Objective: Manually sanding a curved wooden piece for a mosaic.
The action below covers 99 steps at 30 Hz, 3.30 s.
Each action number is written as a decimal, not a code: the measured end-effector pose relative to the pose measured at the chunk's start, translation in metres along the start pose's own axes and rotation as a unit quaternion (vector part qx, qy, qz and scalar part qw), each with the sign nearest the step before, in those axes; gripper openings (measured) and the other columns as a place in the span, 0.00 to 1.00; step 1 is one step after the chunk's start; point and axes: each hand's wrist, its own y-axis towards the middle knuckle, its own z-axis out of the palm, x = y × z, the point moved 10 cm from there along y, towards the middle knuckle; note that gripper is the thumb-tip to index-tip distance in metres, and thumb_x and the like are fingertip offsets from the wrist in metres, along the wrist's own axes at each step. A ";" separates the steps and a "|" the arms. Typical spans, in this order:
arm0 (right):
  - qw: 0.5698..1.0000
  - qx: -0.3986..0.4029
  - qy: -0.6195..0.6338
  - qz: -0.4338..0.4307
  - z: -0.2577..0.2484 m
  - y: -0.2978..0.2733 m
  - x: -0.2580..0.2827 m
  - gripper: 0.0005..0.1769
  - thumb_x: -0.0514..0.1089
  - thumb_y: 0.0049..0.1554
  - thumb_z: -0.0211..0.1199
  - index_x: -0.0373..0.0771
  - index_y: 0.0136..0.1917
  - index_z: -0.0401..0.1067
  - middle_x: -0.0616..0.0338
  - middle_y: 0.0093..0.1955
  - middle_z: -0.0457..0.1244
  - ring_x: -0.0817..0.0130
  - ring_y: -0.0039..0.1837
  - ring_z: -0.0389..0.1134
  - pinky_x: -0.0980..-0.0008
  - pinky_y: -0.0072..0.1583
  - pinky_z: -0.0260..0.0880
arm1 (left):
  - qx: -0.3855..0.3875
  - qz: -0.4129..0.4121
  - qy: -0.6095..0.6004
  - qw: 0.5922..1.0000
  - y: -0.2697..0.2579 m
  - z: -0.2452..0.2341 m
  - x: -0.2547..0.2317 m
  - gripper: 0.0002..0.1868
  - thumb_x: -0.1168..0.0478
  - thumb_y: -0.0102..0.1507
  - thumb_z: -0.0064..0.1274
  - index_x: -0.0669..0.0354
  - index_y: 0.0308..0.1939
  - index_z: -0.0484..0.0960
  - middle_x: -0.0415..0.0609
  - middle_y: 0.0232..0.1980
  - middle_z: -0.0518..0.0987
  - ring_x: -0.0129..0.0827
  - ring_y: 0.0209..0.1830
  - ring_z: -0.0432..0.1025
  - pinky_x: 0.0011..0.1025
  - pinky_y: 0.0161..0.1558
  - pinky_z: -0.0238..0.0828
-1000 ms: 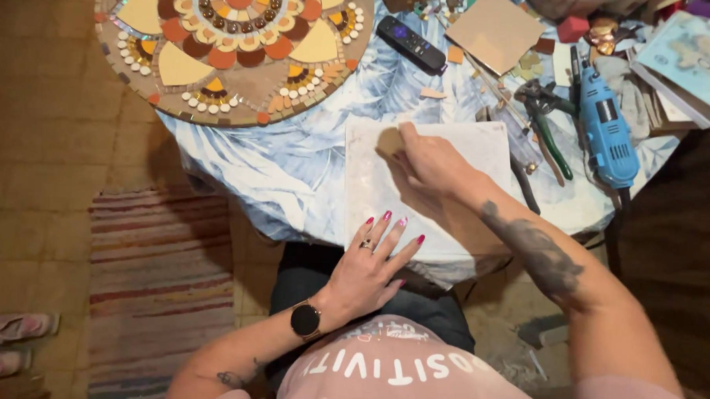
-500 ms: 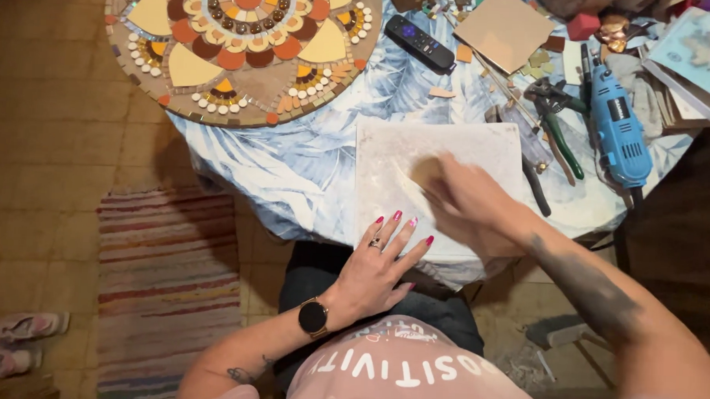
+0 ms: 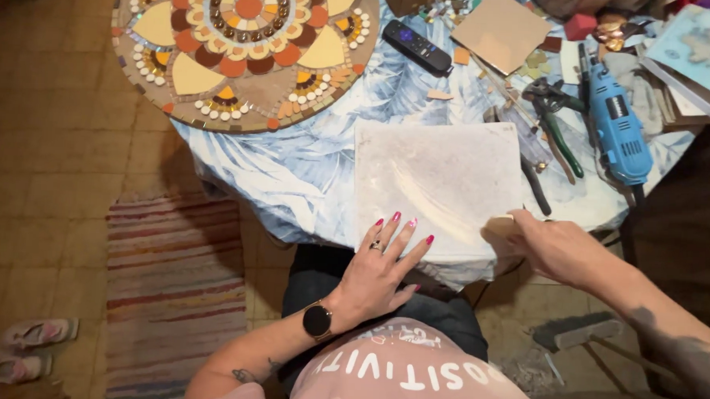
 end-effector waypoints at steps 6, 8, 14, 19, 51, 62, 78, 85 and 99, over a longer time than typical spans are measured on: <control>0.860 -0.220 0.459 -0.026 -0.080 -0.016 0.020 0.13 0.38 0.47 0.55 0.35 0.45 0.56 0.53 0.26 0.61 0.67 0.23 0.63 0.73 0.24 0.63 | -0.072 -0.043 -0.078 0.993 0.013 -0.020 0.003 0.34 0.51 0.50 0.50 0.62 0.58 0.61 0.62 0.53 0.65 0.56 0.57 0.57 0.49 0.55 0.48; 0.813 -0.204 0.540 -0.074 -0.077 -0.011 0.035 0.14 0.36 0.48 0.54 0.33 0.47 0.55 0.55 0.27 0.61 0.70 0.22 0.62 0.75 0.23 0.64 | -0.117 -0.050 -0.147 0.981 0.024 -0.044 -0.002 0.32 0.56 0.51 0.50 0.66 0.56 0.62 0.62 0.52 0.66 0.55 0.56 0.59 0.46 0.55 0.51; 0.701 -0.161 0.675 -0.162 -0.081 0.005 0.064 0.13 0.33 0.50 0.50 0.29 0.48 0.53 0.51 0.24 0.58 0.69 0.18 0.59 0.79 0.20 0.61 | -0.183 -0.086 -0.380 0.902 0.035 -0.071 -0.002 0.29 0.60 0.54 0.48 0.70 0.55 0.61 0.60 0.51 0.69 0.49 0.53 0.64 0.39 0.53 0.59; 0.683 -0.159 0.690 -0.182 -0.081 0.004 0.067 0.12 0.34 0.51 0.49 0.29 0.48 0.53 0.54 0.25 0.57 0.72 0.18 0.59 0.81 0.20 0.61 | -0.186 -0.085 -0.422 0.883 0.035 -0.072 -0.009 0.30 0.62 0.53 0.50 0.72 0.56 0.60 0.61 0.52 0.68 0.48 0.54 0.64 0.37 0.52 0.61; 0.698 -0.230 0.652 -0.188 -0.092 -0.009 0.083 0.12 0.30 0.50 0.49 0.30 0.47 0.51 0.51 0.27 0.60 0.69 0.19 0.62 0.77 0.21 0.65 | -0.175 -0.085 -0.431 0.881 0.032 -0.073 -0.011 0.30 0.64 0.55 0.47 0.76 0.57 0.55 0.66 0.53 0.65 0.52 0.54 0.62 0.40 0.52 0.60; 0.939 -0.224 0.227 -0.131 -0.072 0.089 0.093 0.26 0.39 0.50 0.50 0.35 0.58 0.42 0.47 0.25 0.58 0.41 0.31 0.61 0.47 0.38 0.61 | -0.025 -0.129 -0.005 0.991 0.002 -0.010 0.019 0.26 0.51 0.53 0.46 0.53 0.54 0.67 0.56 0.55 0.67 0.51 0.58 0.57 0.50 0.58 0.38; 0.998 -0.027 -0.020 0.048 0.012 0.013 0.026 0.26 0.46 0.49 0.47 0.48 0.61 0.47 0.49 0.32 0.63 0.50 0.40 0.66 0.54 0.46 0.65 | -0.033 -0.108 0.014 0.993 -0.008 0.000 0.025 0.34 0.38 0.47 0.48 0.49 0.53 0.69 0.53 0.55 0.67 0.47 0.58 0.58 0.53 0.60 0.35; 0.999 -0.035 0.032 -0.024 -0.021 0.077 0.080 0.36 0.42 0.42 0.54 0.45 0.62 0.44 0.43 0.38 0.62 0.47 0.44 0.64 0.51 0.49 0.62 | -0.031 -0.095 0.018 0.995 -0.006 -0.002 0.023 0.35 0.39 0.44 0.51 0.51 0.51 0.70 0.54 0.54 0.68 0.48 0.57 0.59 0.53 0.60 0.36; 0.994 0.078 0.057 0.054 -0.008 0.027 0.043 0.18 0.51 0.50 0.36 0.54 0.55 0.52 0.47 0.43 0.63 0.45 0.49 0.63 0.52 0.55 0.59 | -0.043 -0.101 0.023 0.994 -0.004 -0.003 0.021 0.37 0.40 0.40 0.55 0.51 0.51 0.70 0.55 0.52 0.69 0.49 0.54 0.61 0.54 0.59 0.38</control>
